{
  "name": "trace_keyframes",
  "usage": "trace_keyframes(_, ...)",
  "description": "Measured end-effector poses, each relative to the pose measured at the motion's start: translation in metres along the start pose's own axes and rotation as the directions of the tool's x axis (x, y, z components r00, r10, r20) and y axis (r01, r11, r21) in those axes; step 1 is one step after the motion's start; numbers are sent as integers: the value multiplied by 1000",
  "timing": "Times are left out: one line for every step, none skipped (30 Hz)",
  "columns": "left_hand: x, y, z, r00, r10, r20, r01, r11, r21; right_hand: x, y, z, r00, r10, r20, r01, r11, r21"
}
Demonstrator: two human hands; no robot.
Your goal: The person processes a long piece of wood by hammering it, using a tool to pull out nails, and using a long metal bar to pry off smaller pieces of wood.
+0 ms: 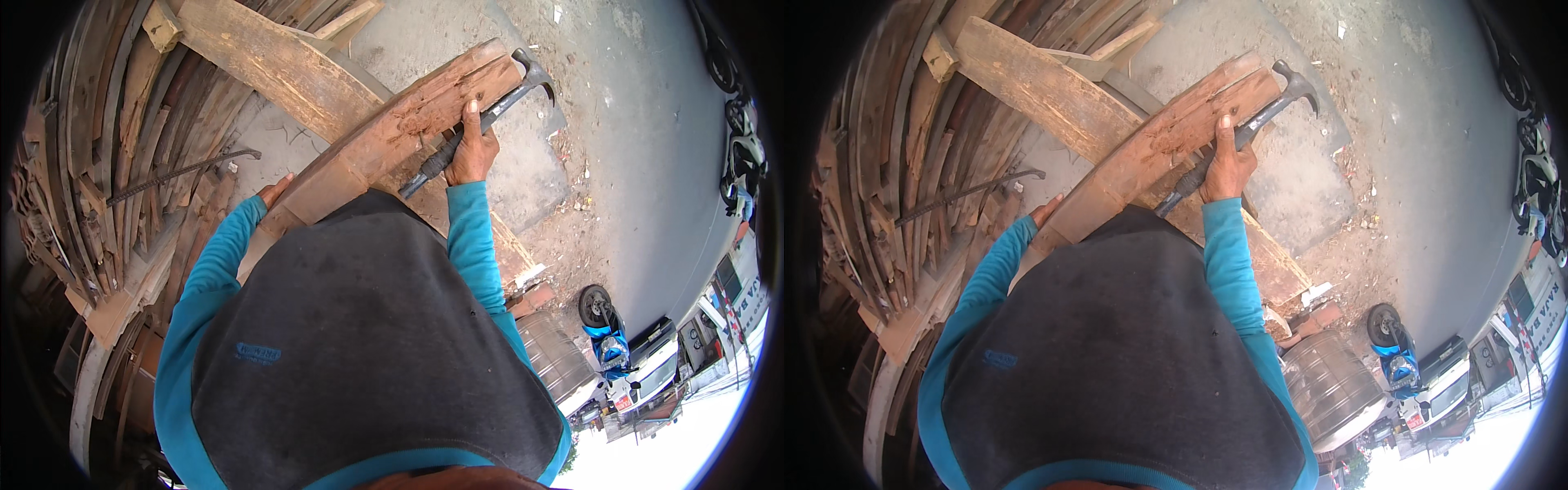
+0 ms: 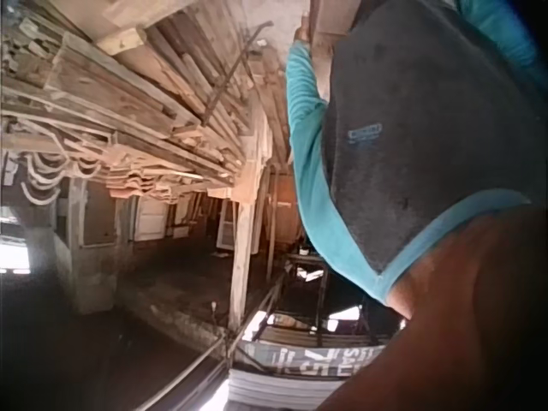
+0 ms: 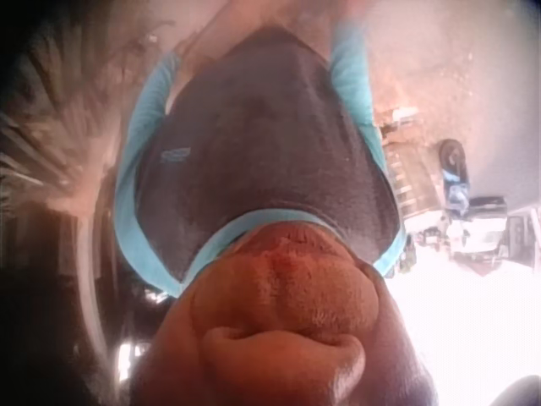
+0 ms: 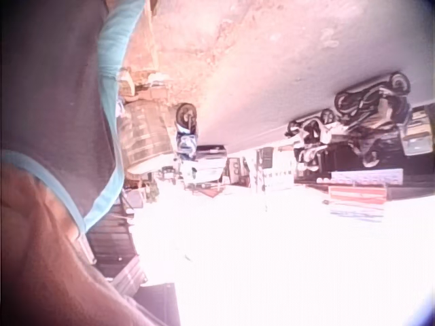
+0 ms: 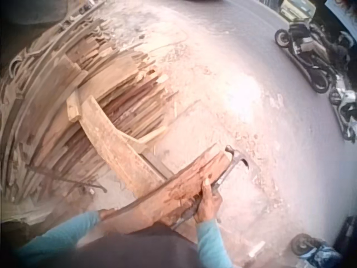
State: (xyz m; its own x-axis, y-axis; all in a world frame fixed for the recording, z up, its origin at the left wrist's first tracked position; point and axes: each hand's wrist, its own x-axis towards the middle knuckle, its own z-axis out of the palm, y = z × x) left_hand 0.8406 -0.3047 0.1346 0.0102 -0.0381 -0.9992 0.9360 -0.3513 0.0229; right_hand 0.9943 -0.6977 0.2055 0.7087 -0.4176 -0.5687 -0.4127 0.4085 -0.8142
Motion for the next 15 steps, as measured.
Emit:
trace_keyframes(-1,3,0,1000,9,4,-9,1000,4,1,-6,0,999,32,26,-32,999,-6)
trace_keyframes(0,8,2,1000,21,13,-21,1000,10,6,-12,-1,999,36,26,-35,999,-12)
trace_keyframes(-1,12,4,999,28,29,-29,999,16,10,-20,-3,1000,-14,20,15,1000,-7)
trace_keyframes(0,21,6,998,46,43,-47,999,20,13,-28,-3,998,-64,14,64,998,-4)
trace_keyframes(1,27,10,997,59,59,-60,998,19,11,-45,4,997,-73,-8,73,997,-36)
trace_keyframes(3,37,10,994,84,70,-86,996,21,21,-49,2,995,-98,0,98,995,-28)
trace_keyframes(5,43,14,992,100,82,-103,994,25,32,-52,0,992,-123,8,123,992,-19)
trace_keyframes(6,49,17,989,120,92,-123,992,28,40,-55,-3,991,-136,9,136,990,-24)
trace_keyframes(7,54,18,986,138,97,-142,989,34,46,-58,-6,992,-126,13,127,992,-29)
trace_keyframes(7,57,18,983,154,100,-159,986,44,48,-60,-11,993,-117,17,117,993,-34)
trace_keyframes(8,58,19,982,167,93,-173,983,60,46,-59,-17,992,-127,23,128,991,-38)
trace_keyframes(10,58,20,981,178,74,-184,979,86,41,-58,-23,993,-111,41,113,993,-37)
trace_keyframes(13,57,22,981,189,42,-193,972,132,37,-58,-31,994,-95,60,97,995,-36)
trace_keyframes(18,55,24,979,203,-8,-199,963,182,27,-64,-34,994,-93,49,99,988,-116)
trace_keyframes(17,54,24,972,220,-78,-202,961,188,13,-72,-42,995,-89,31,94,975,-199)
